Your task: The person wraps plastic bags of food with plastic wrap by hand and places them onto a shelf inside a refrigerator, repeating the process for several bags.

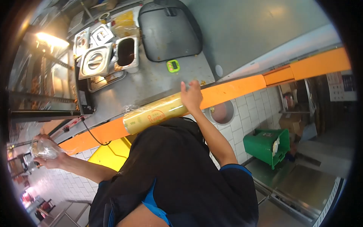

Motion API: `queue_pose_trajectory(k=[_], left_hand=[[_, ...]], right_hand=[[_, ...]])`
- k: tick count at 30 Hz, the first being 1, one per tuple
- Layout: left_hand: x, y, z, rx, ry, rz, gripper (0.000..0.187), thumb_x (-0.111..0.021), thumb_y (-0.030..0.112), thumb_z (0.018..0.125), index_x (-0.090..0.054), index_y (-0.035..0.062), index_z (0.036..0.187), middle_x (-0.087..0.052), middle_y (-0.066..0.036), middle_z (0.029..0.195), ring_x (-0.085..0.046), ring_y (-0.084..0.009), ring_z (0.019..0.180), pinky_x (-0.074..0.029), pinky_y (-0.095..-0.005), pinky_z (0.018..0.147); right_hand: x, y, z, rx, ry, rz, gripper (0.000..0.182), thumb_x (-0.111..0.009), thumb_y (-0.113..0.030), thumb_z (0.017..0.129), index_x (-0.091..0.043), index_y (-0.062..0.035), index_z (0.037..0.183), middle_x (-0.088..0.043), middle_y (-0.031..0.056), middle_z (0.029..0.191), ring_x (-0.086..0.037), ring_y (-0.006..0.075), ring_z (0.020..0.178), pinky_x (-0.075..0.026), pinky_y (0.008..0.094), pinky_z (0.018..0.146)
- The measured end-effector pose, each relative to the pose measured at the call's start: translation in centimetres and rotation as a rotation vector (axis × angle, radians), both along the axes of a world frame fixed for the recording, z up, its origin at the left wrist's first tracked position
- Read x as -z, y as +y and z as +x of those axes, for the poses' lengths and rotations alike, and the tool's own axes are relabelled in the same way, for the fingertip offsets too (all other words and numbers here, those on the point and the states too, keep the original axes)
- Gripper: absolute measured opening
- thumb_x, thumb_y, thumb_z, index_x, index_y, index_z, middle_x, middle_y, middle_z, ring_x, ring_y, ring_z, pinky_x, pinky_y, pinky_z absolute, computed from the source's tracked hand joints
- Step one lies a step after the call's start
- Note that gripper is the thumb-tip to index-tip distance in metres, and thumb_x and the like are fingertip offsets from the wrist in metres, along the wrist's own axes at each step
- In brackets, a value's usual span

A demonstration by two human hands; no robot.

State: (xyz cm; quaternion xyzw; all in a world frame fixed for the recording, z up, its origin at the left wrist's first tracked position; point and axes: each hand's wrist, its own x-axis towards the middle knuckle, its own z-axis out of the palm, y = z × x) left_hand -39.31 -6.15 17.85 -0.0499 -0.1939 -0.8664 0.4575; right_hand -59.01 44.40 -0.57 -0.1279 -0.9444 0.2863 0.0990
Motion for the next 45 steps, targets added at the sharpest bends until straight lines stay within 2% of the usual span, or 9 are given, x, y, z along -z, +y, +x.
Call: queue_pose_trajectory(k=[4, 9, 15, 20, 27, 32, 35, 39, 45], left_hand=[[3.7, 5.9, -1.7, 0.239, -0.592, -0.134, 0.054, -0.057, 0.043, 0.096, -0.050, 0.0019, 0.131, -0.060, -0.022, 0.113, -0.051, -0.0362, 0.119, -0.044, -0.0527, 0.104], [13.5, 12.0, -6.3, 0.925, -0.462, 0.442, 0.051, -0.059, 0.042, 0.096, -0.049, 0.0091, 0.133, -0.060, -0.011, 0.123, -0.061, -0.0301, 0.103, -0.057, -0.0436, 0.074], [14.1, 11.6, -8.1, 0.347, -1.451, -0.748, 0.064, -0.075, 0.006, 0.083, -0.041, 0.0016, 0.138, -0.064, -0.019, 0.116, -0.064, -0.0191, 0.098, -0.055, -0.0296, 0.072], [17.0, 12.8, -7.4, 0.479, -0.836, -0.361, 0.055, -0.070, 0.008, 0.084, -0.049, -0.0010, 0.134, -0.060, -0.017, 0.127, -0.060, -0.0251, 0.116, -0.049, -0.0393, 0.099], [15.1, 18.4, -5.0, 0.463, -0.805, -0.299, 0.047, -0.073, 0.000, 0.080, -0.056, 0.0015, 0.123, -0.064, -0.008, 0.111, -0.063, -0.0176, 0.102, -0.053, -0.0317, 0.089], [12.8, 24.1, -1.8, 0.033, -1.119, -0.375, 0.048, -0.077, 0.001, 0.079, -0.055, 0.0032, 0.122, -0.066, -0.007, 0.107, -0.066, -0.0172, 0.098, -0.056, -0.0316, 0.081], [12.8, 27.2, 1.3, -0.068, -0.724, 0.208, 0.038, -0.067, 0.017, 0.087, -0.052, 0.0046, 0.120, -0.065, -0.012, 0.107, -0.065, -0.0238, 0.098, -0.053, -0.0390, 0.087], [13.3, 30.0, 8.8, -0.344, -0.602, 0.382, 0.041, -0.051, 0.017, 0.074, -0.053, 0.0019, 0.111, -0.064, -0.019, 0.101, -0.065, -0.0309, 0.090, -0.053, -0.0438, 0.084], [11.3, 34.3, 11.7, -0.690, -0.743, 0.190, 0.024, -0.054, 0.013, 0.077, -0.057, -0.0002, 0.097, -0.061, -0.012, 0.083, -0.064, -0.0222, 0.081, -0.053, -0.0357, 0.073]], right_hand=[[0.1, 0.9, 4.0, -0.008, -0.269, -0.196, 0.049, -0.069, -0.042, 0.090, -0.059, 0.0038, 0.103, -0.069, 0.0163, 0.093, -0.068, 0.0287, 0.084, -0.052, 0.0396, 0.077], [-0.8, 0.1, 5.3, 0.028, -0.184, -0.663, 0.048, -0.077, -0.041, 0.082, -0.070, 0.0040, 0.096, -0.073, 0.0119, 0.087, -0.069, 0.0182, 0.079, -0.052, 0.0316, 0.074], [-12.8, 0.7, 4.9, 0.069, 0.134, -0.620, 0.031, -0.081, -0.026, 0.082, -0.066, 0.0007, 0.081, -0.067, 0.0062, 0.077, -0.057, 0.0131, 0.069, -0.048, 0.0271, 0.067], [-18.1, 2.0, -0.8, -0.322, 0.724, 0.307, 0.045, -0.085, -0.029, 0.072, -0.049, -0.0074, 0.057, -0.049, 0.0082, 0.056, -0.046, 0.0282, 0.054, -0.045, 0.0464, 0.095], [-16.3, 5.2, -8.4, -0.409, 0.669, 0.477, 0.036, -0.082, -0.036, 0.076, -0.060, -0.0077, 0.075, -0.059, 0.0067, 0.069, -0.057, 0.0270, 0.067, -0.043, 0.0468, 0.099], [-17.5, 6.9, -7.7, -0.598, 0.520, 0.351, 0.038, -0.079, -0.031, 0.081, -0.063, -0.0042, 0.102, -0.063, 0.0166, 0.097, -0.056, 0.0366, 0.101, -0.041, 0.0479, 0.098], [-16.2, 8.0, -7.5, -0.667, 0.491, 0.276, 0.042, -0.077, -0.027, 0.085, -0.061, -0.0013, 0.115, -0.061, 0.0156, 0.111, -0.057, 0.0302, 0.104, -0.045, 0.0410, 0.092], [-14.1, 6.2, -5.7, -0.726, 1.041, -0.423, 0.031, -0.064, -0.021, 0.096, -0.058, 0.0039, 0.113, -0.063, 0.0167, 0.099, -0.063, 0.0303, 0.097, -0.053, 0.0401, 0.094], [-10.4, -8.5, 11.1, -1.670, -1.220, -0.926, 0.060, -0.033, -0.048, 0.104, -0.022, -0.0125, 0.150, -0.049, 0.0200, 0.134, -0.055, 0.0345, 0.119, -0.054, 0.0435, 0.086]])
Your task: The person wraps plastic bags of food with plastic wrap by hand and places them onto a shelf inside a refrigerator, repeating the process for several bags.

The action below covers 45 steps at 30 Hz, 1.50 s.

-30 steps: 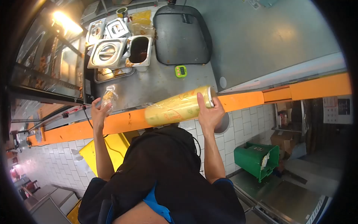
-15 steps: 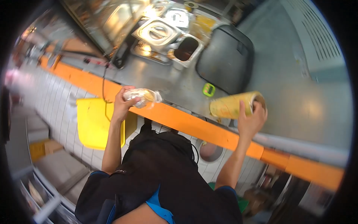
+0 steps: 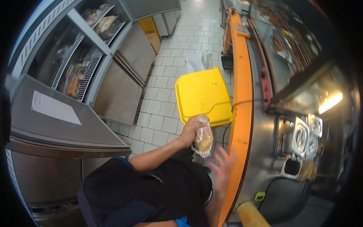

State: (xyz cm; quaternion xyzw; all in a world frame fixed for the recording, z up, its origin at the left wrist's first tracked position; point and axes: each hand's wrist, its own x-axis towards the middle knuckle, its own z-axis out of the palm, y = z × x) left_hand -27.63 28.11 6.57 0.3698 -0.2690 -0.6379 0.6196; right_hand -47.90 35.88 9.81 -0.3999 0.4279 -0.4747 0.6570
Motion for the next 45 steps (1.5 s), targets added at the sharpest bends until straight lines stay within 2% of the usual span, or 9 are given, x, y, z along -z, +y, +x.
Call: queue_pose_trajectory(k=[5, 16, 19, 25, 27, 33, 39, 42, 45], left_hand=[[-4.1, 2.5, 6.5, -0.572, -0.708, -0.067, 0.029, -0.060, 0.025, 0.097, -0.060, 0.0015, 0.080, -0.056, -0.003, 0.063, -0.050, -0.0106, 0.060, -0.041, -0.0311, 0.053], [-3.6, 10.9, 24.0, -1.515, -0.667, 0.241, 0.036, -0.044, 0.026, 0.103, -0.066, -0.0025, 0.099, -0.063, -0.017, 0.112, -0.061, -0.0268, 0.102, -0.047, -0.0381, 0.090], [-3.3, 13.0, 24.9, -1.322, -1.169, 0.391, 0.038, -0.041, 0.026, 0.104, -0.066, -0.0028, 0.101, -0.063, -0.019, 0.112, -0.061, -0.0276, 0.101, -0.046, -0.0381, 0.092], [-1.1, 13.7, 29.4, -1.575, -0.971, 0.473, 0.045, -0.033, 0.033, 0.106, -0.053, -0.0011, 0.126, -0.053, -0.022, 0.131, -0.059, -0.0326, 0.113, -0.046, -0.0388, 0.095], [-0.7, 12.2, 32.1, -1.778, -0.734, 0.376, 0.058, -0.032, 0.043, 0.106, -0.035, 0.0024, 0.147, -0.040, -0.023, 0.148, -0.056, -0.0330, 0.122, -0.047, -0.0398, 0.095], [3.2, 13.1, 39.7, -1.570, -0.505, 0.857, 0.046, -0.049, 0.038, 0.102, -0.054, 0.0015, 0.130, -0.064, -0.018, 0.123, -0.067, -0.0253, 0.103, -0.054, -0.0343, 0.080], [2.6, 8.0, 43.4, -1.667, -0.236, 0.876, 0.040, -0.053, 0.033, 0.102, -0.056, 0.0028, 0.128, -0.067, -0.014, 0.118, -0.068, -0.0222, 0.099, -0.054, -0.0324, 0.078], [2.7, 7.2, 45.3, -1.685, -0.074, 0.843, 0.038, -0.053, 0.029, 0.102, -0.056, 0.0017, 0.128, -0.067, -0.015, 0.118, -0.067, -0.0222, 0.098, -0.055, -0.0314, 0.076], [3.6, 8.1, 47.4, -1.664, -0.043, 0.907, 0.039, -0.052, 0.033, 0.102, -0.057, 0.0058, 0.129, -0.068, -0.015, 0.116, -0.067, -0.0239, 0.102, -0.054, -0.0368, 0.080]], right_hand=[[0.9, -4.9, 15.0, -0.285, 0.318, -0.049, 0.034, -0.050, -0.035, 0.103, -0.054, -0.0023, 0.112, -0.066, 0.0115, 0.087, -0.066, 0.0255, 0.063, -0.048, 0.0314, 0.055], [1.5, -10.0, 37.7, -1.147, 0.434, -0.536, 0.048, -0.055, -0.043, 0.099, -0.056, 0.0013, 0.080, -0.055, 0.0165, 0.063, -0.051, 0.0227, 0.055, -0.042, 0.0366, 0.054], [1.6, -8.8, 42.9, -1.508, 0.351, -0.492, 0.054, -0.051, -0.048, 0.099, -0.056, 0.0016, 0.079, -0.057, 0.0167, 0.067, -0.055, 0.0201, 0.061, -0.043, 0.0369, 0.057], [3.9, -11.9, 57.0, -2.114, 0.354, -0.526, 0.061, -0.049, -0.060, 0.097, -0.065, -0.0023, 0.086, -0.057, 0.0059, 0.067, -0.054, 0.0135, 0.057, -0.044, 0.0307, 0.051], [3.0, -13.6, 64.8, -2.049, 0.402, -0.272, 0.055, -0.050, -0.057, 0.097, -0.064, -0.0043, 0.097, -0.055, 0.0024, 0.067, -0.049, 0.0093, 0.052, -0.040, 0.0260, 0.045], [-5.1, -13.2, 86.7, -1.776, -0.105, -0.362, 0.040, -0.055, -0.041, 0.099, -0.052, -0.0024, 0.110, -0.054, 0.0017, 0.070, -0.046, 0.0075, 0.048, -0.035, 0.0241, 0.041], [-18.3, -6.9, 103.5, -2.106, -0.592, 0.164, 0.059, -0.050, -0.046, 0.100, -0.042, 0.0019, 0.133, -0.063, 0.0176, 0.104, -0.065, 0.0192, 0.078, -0.054, 0.0322, 0.063], [-20.6, -5.0, 104.4, -1.915, -0.342, -0.328, 0.085, -0.055, -0.054, 0.096, -0.019, 0.0026, 0.148, -0.054, 0.0232, 0.132, -0.066, 0.0244, 0.098, -0.056, 0.0340, 0.077], [-14.6, -7.3, 99.6, -1.616, -0.706, -0.698, 0.033, -0.065, -0.011, 0.092, -0.056, 0.0022, 0.120, -0.070, 0.0120, 0.101, -0.068, 0.0136, 0.091, -0.054, 0.0297, 0.076]])
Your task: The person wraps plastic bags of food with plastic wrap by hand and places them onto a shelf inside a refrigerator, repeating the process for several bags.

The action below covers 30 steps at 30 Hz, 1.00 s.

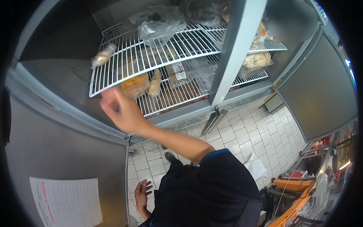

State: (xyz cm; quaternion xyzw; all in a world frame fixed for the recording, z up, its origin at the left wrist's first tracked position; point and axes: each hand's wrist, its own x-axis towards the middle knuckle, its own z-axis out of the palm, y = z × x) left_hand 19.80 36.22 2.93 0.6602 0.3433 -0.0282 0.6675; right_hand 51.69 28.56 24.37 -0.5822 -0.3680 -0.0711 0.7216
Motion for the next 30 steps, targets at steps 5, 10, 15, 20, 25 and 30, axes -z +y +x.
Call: queue_pose_trajectory(k=[5, 10, 15, 20, 25, 30], left_hand=[[1.7, 3.4, 4.9, 0.041, 0.063, -0.007, 0.039, -0.053, 0.034, 0.102, -0.057, 0.0058, 0.129, -0.069, -0.014, 0.112, -0.067, -0.0234, 0.101, -0.054, -0.0372, 0.080], [2.9, 5.8, 12.3, 0.199, -0.009, -0.015, 0.039, -0.051, 0.034, 0.103, -0.057, 0.0055, 0.128, -0.069, -0.013, 0.111, -0.066, -0.0223, 0.099, -0.053, -0.0360, 0.080], [1.9, 5.9, 18.1, 0.296, -0.065, 0.022, 0.034, -0.053, 0.029, 0.103, -0.058, 0.0051, 0.126, -0.069, -0.011, 0.109, -0.065, -0.0171, 0.092, -0.053, -0.0321, 0.076], [1.3, 5.6, 19.8, 0.297, -0.111, -0.068, 0.034, -0.054, 0.029, 0.102, -0.058, 0.0044, 0.126, -0.068, -0.011, 0.108, -0.064, -0.0164, 0.089, -0.055, -0.0311, 0.077], [0.5, 4.6, 21.3, 0.317, -0.105, -0.027, 0.034, -0.055, 0.028, 0.102, -0.058, 0.0045, 0.126, -0.068, -0.012, 0.107, -0.064, -0.0158, 0.090, -0.055, -0.0301, 0.074], [-1.0, 2.8, 24.1, 0.321, -0.125, -0.034, 0.035, -0.057, 0.029, 0.101, -0.058, 0.0053, 0.127, -0.068, -0.012, 0.109, -0.064, -0.0171, 0.093, -0.053, -0.0315, 0.079]], right_hand=[[19.0, -3.1, 5.7, 0.339, 0.330, -0.043, 0.008, -0.058, -0.005, 0.090, -0.060, -0.0049, 0.098, -0.065, 0.0069, 0.084, -0.067, 0.0140, 0.077, -0.053, 0.0310, 0.067], [26.5, -12.5, 26.1, 1.117, 0.808, -0.291, 0.042, -0.073, -0.031, 0.085, -0.063, 0.0039, 0.107, -0.068, 0.0160, 0.092, -0.066, 0.0237, 0.077, -0.052, 0.0369, 0.063], [21.5, -13.5, 28.6, 1.075, 1.000, -0.252, 0.058, -0.071, -0.036, 0.083, -0.058, 0.0135, 0.110, -0.063, 0.0302, 0.116, -0.065, 0.0393, 0.104, -0.050, 0.0411, 0.089], [27.5, -14.2, 30.9, 1.178, 0.638, -0.553, 0.041, -0.073, -0.040, 0.079, -0.073, -0.0012, 0.093, -0.071, 0.0204, 0.087, -0.069, 0.0352, 0.088, -0.054, 0.0420, 0.080], [29.9, -9.9, 37.0, 1.070, 0.250, 0.168, 0.011, -0.062, -0.011, 0.092, -0.070, -0.0042, 0.090, -0.068, 0.0091, 0.082, -0.063, 0.0171, 0.077, -0.050, 0.0327, 0.070], [15.2, -13.3, 20.7, 0.910, 0.343, -0.215, 0.022, -0.054, -0.017, 0.099, -0.068, -0.0024, 0.107, -0.071, 0.0163, 0.090, -0.068, 0.0242, 0.087, -0.050, 0.0361, 0.078]])
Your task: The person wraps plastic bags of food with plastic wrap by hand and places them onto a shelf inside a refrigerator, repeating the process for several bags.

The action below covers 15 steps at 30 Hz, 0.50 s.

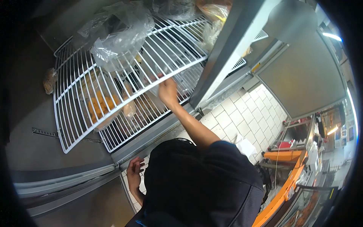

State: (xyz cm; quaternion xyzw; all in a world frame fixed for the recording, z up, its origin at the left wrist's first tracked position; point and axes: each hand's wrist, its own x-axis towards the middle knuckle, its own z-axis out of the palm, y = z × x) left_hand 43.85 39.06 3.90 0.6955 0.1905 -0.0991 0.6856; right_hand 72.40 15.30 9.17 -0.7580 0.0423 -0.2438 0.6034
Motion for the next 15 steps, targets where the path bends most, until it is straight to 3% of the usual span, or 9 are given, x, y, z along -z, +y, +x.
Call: queue_pose_trajectory(k=[2, 4, 7, 8, 10, 11, 12, 14, 15], left_hand=[[-0.4, -0.4, 1.7, 0.066, -0.095, 0.008, 0.034, -0.058, 0.028, 0.100, -0.059, 0.0058, 0.126, -0.069, -0.012, 0.109, -0.064, -0.0184, 0.097, -0.050, -0.0345, 0.087], [-1.6, -1.2, 4.1, 0.112, -0.079, -0.002, 0.044, -0.060, 0.030, 0.099, -0.051, 0.0078, 0.136, -0.065, -0.014, 0.120, -0.060, -0.0213, 0.109, -0.046, -0.0365, 0.095], [-2.7, -3.9, 8.0, 0.108, -0.312, -0.388, 0.076, -0.066, 0.031, 0.094, -0.024, 0.0104, 0.154, -0.041, -0.015, 0.148, -0.042, -0.0260, 0.135, -0.041, -0.0383, 0.105], [-0.9, -4.3, 8.1, 0.099, -0.320, -0.385, 0.076, -0.066, 0.031, 0.094, -0.024, 0.0104, 0.154, -0.041, -0.015, 0.148, -0.042, -0.0260, 0.135, -0.041, -0.0383, 0.105], [4.3, -4.9, 8.7, 0.257, -0.285, -0.518, 0.074, -0.065, 0.031, 0.093, -0.027, 0.0064, 0.152, -0.041, -0.012, 0.149, -0.043, -0.0270, 0.134, -0.041, -0.0415, 0.105], [4.4, -6.4, 8.9, 0.191, -0.365, -0.610, 0.069, -0.062, 0.021, 0.094, -0.027, 0.0054, 0.152, -0.041, -0.011, 0.149, -0.042, -0.0272, 0.135, -0.038, -0.0424, 0.108], [4.2, -7.3, 8.2, -0.024, -0.228, -0.707, 0.070, -0.064, 0.016, 0.094, -0.026, 0.0020, 0.152, -0.042, -0.012, 0.148, -0.037, -0.0272, 0.138, -0.029, -0.0417, 0.114], [1.6, -8.0, 7.7, -0.134, -0.300, -1.018, 0.058, -0.060, 0.020, 0.097, -0.036, 0.0030, 0.147, -0.046, -0.013, 0.145, -0.041, -0.0285, 0.136, -0.032, -0.0455, 0.114], [1.3, -7.7, 6.8, -0.129, -0.306, -1.011, 0.058, -0.060, 0.020, 0.097, -0.036, 0.0030, 0.147, -0.046, -0.013, 0.145, -0.041, -0.0285, 0.136, -0.032, -0.0455, 0.114]], right_hand=[[-4.3, -2.8, -4.1, -0.220, 0.132, -0.171, 0.025, -0.051, -0.017, 0.101, -0.069, -0.0002, 0.104, -0.073, 0.0134, 0.093, -0.068, 0.0219, 0.088, -0.052, 0.0358, 0.082], [-7.1, -5.6, -7.2, -0.534, 0.149, -0.386, 0.025, -0.053, -0.024, 0.101, -0.070, -0.0057, 0.105, -0.071, 0.0175, 0.095, -0.069, 0.0332, 0.086, -0.052, 0.0388, 0.078], [-8.1, -7.8, -9.6, -0.880, 0.190, -0.419, 0.026, -0.053, -0.026, 0.101, -0.070, -0.0065, 0.107, -0.071, 0.0172, 0.094, -0.069, 0.0339, 0.085, -0.052, 0.0392, 0.077], [-8.1, -8.1, -10.2, -0.955, 0.204, -0.438, 0.026, -0.053, -0.026, 0.101, -0.070, -0.0070, 0.108, -0.071, 0.0170, 0.093, -0.069, 0.0336, 0.085, -0.052, 0.0391, 0.077], [-7.5, -7.6, -11.1, -0.956, 0.160, -0.417, 0.026, -0.053, -0.025, 0.101, -0.069, -0.0066, 0.110, -0.071, 0.0180, 0.091, -0.068, 0.0361, 0.084, -0.052, 0.0396, 0.078], [-8.2, -7.4, -11.2, -0.981, 0.138, -0.384, 0.026, -0.053, -0.025, 0.101, -0.069, -0.0061, 0.110, -0.070, 0.0184, 0.091, -0.068, 0.0369, 0.085, -0.052, 0.0402, 0.078], [-9.0, -7.2, -11.2, -1.003, 0.114, -0.349, 0.027, -0.054, -0.026, 0.101, -0.068, -0.0056, 0.111, -0.070, 0.0189, 0.091, -0.068, 0.0377, 0.086, -0.052, 0.0408, 0.078], [-8.1, -6.9, -11.0, -1.036, 0.134, -0.281, 0.028, -0.055, -0.027, 0.100, -0.067, -0.0053, 0.111, -0.070, 0.0195, 0.094, -0.067, 0.0394, 0.089, -0.052, 0.0426, 0.079], [-8.1, -6.8, -11.4, -0.969, 0.161, -0.439, 0.020, -0.058, -0.020, 0.098, -0.069, -0.0059, 0.108, -0.070, 0.0166, 0.095, -0.066, 0.0375, 0.087, -0.052, 0.0418, 0.077]])
